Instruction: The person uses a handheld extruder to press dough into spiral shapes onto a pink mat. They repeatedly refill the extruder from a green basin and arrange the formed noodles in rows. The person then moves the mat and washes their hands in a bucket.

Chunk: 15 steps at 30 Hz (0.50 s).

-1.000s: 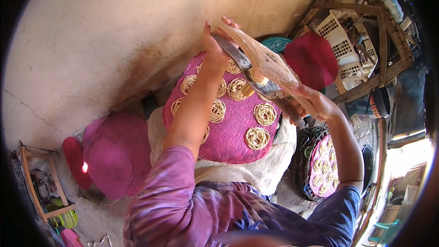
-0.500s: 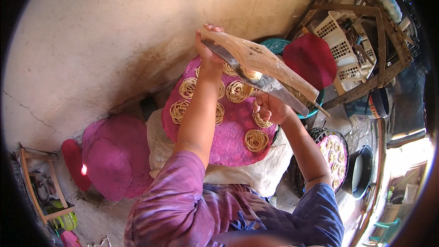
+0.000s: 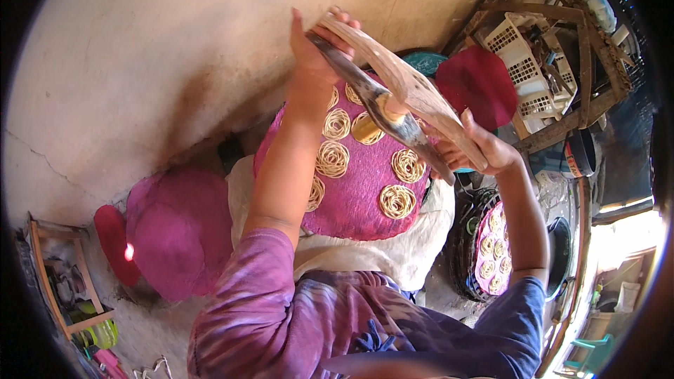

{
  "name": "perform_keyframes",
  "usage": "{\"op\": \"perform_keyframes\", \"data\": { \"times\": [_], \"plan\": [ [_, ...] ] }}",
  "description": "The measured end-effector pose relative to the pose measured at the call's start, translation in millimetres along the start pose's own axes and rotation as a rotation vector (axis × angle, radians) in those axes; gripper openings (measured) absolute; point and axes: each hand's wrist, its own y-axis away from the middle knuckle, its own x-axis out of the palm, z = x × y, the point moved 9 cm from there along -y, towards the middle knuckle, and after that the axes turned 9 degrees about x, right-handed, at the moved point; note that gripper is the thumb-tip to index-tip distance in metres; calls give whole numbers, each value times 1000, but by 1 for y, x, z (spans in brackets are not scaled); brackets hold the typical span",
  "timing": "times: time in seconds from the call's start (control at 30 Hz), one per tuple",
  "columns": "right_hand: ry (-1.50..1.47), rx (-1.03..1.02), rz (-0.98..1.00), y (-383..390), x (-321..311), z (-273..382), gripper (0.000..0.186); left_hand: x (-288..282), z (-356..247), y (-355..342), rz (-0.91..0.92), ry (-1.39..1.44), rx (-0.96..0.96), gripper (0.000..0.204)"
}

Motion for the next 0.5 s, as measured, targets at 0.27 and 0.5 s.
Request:
{"op": "perform_keyframes", "data": {
  "times": [0.27, 0.5],
  "plan": [
    [252, 210, -235, 29, 39, 2, 78, -53, 34, 44, -196, -15, 2, 54],
    [277, 229, -320, 67, 52, 23, 69, -5, 26, 55, -166, 84, 10, 48]
  ]
}}
